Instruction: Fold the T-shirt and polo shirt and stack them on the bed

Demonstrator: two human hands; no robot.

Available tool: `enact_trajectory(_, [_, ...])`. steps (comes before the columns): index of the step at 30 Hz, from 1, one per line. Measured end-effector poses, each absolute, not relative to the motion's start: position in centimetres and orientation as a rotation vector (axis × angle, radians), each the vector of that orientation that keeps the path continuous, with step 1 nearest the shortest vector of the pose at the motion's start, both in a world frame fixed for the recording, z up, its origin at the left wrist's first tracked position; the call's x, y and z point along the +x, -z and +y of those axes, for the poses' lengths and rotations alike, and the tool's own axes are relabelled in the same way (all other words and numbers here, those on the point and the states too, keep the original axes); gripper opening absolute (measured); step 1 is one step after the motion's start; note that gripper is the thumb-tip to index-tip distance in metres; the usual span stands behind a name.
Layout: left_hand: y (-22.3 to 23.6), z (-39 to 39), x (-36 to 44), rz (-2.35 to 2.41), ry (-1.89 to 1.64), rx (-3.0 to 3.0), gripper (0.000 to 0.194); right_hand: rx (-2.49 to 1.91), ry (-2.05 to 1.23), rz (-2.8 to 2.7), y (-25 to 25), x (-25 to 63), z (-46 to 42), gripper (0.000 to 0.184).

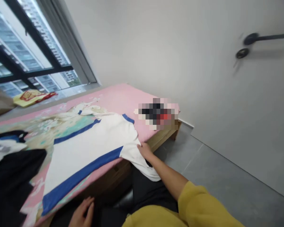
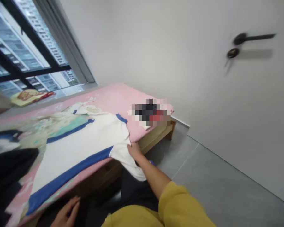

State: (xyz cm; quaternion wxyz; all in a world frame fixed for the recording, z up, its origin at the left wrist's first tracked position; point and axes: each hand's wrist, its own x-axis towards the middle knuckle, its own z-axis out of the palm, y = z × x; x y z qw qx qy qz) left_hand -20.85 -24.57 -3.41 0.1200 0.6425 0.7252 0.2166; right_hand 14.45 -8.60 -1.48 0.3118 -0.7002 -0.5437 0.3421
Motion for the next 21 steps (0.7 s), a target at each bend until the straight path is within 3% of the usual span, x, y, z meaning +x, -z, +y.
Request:
enact_trajectory(6, [-1.6,-21.1,-22.2,2.18,-0.872,2.062,0.037,-1.9,-0.732,-1.545,1.5,18.5,-10.6,0.032])
enact_trajectory(11, [-3.3,-13.5,-21.5,2.112,-0.928,2.123,0.032,-1.382,-0.564,-1.74,-2.6,10.5,-3.7,0.036])
enact_trajectory(16, [-2.4,-7.0,-23.3,2.046,-0.506,2.237,0.041,-1.052,-0.509,-2.317,-1.4,2.8,1.9,0.045])
enact_trajectory(21, [-1.0,-8.0,-33.8,2.453,0.052,1.764,0.055,-1.528,-0.236,-2.501,2.2,10.1,7.5,0.046])
